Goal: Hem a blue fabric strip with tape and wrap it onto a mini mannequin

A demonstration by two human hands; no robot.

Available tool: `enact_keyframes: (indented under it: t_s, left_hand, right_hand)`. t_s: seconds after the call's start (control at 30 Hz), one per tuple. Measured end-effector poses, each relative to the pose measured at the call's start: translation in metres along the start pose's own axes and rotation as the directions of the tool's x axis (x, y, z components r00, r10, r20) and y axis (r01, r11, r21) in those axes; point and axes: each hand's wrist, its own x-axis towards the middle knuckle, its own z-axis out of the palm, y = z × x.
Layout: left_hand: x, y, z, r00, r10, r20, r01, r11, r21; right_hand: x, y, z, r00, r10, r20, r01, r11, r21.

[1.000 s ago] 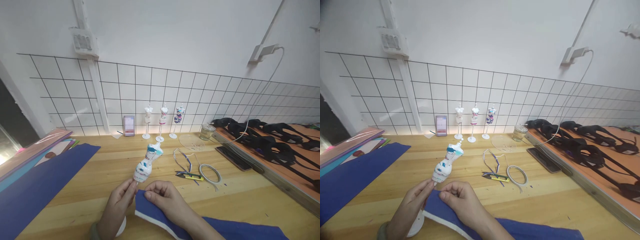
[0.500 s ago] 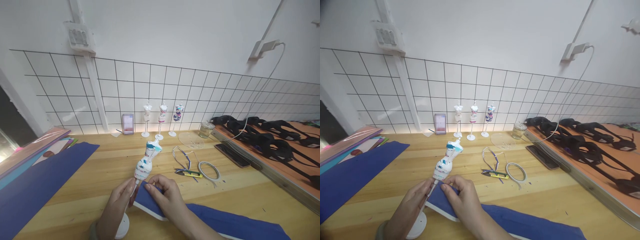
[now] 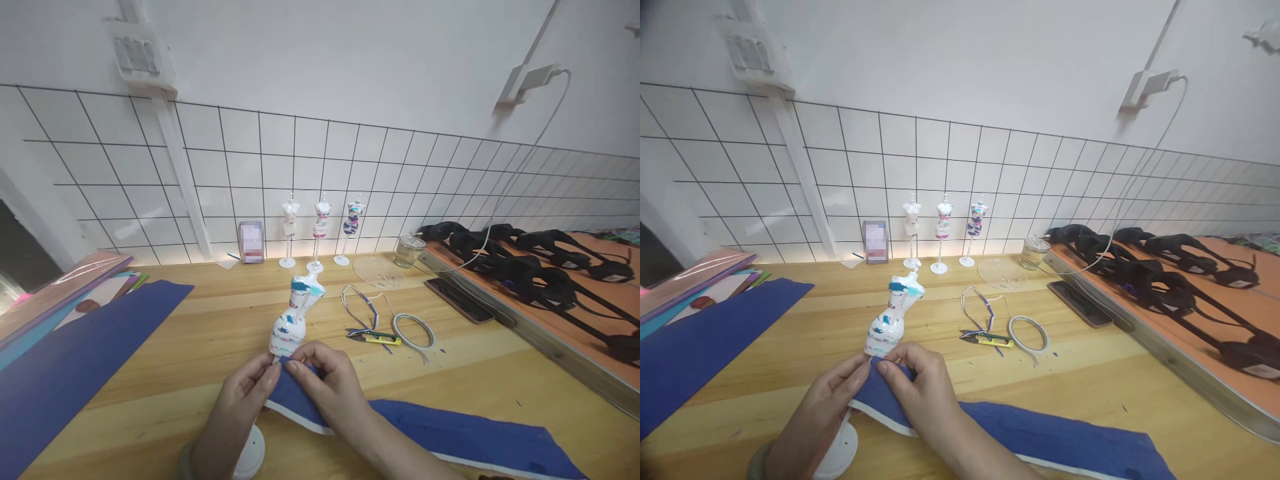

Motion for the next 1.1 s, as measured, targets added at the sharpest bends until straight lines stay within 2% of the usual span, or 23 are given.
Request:
enact_keyframes:
  t_s: [0.07,0.17,0.27,0.4,0.53,0.8,1.1]
  left_hand:
    - [0.0003,-0.0024,-0.0011,0.999,-0.026,0.039,0.027,0.999,-0.024]
    - [0.0007,-0.0036,-0.0014,0.998,-0.051,0.021,0.052,0.999,-0.007]
    - [0.0008,-0.0019,-0.0003,0.999,-0.029,0.022,0.028,0.999,0.018]
    - [0.001,-0.0009,0.0003,0.999,0.017,0.031,-0.018,0.999,0.028]
    - [0.0016,-0.0048,-0.0013,0.998,0.003,0.067,-0.004,1.0,0.014]
    - [0.0041,-0.0066,-0.0019,0.993,0.043,0.111,-0.046,0.999,0.017]
    - [0.0022,-0.0073,-0.0008,0.996,0.017,0.082,-0.021,0.999,0.039]
  right_hand:
    - [-0.0001,0.0006,-0.0002,0.999,-0.033,-0.02,0.032,0.999,-0.029]
    - [0.0,0.0021,-0.0004,0.997,-0.056,-0.045,0.053,0.997,-0.059]
    - [-0.0002,0.0036,-0.0004,0.997,-0.053,-0.056,0.049,0.996,-0.069]
    - [-0.0002,0.0039,-0.0004,0.997,-0.036,-0.07,0.031,0.997,-0.069]
    - [0.0002,0.0032,0.0001,0.997,-0.009,-0.078,0.005,0.998,-0.056]
    - [0.0025,0.0013,0.0026,0.996,0.072,-0.045,-0.07,0.997,0.045]
    - [0.0035,-0.0016,0.0011,0.993,0.111,-0.049,-0.106,0.991,0.086]
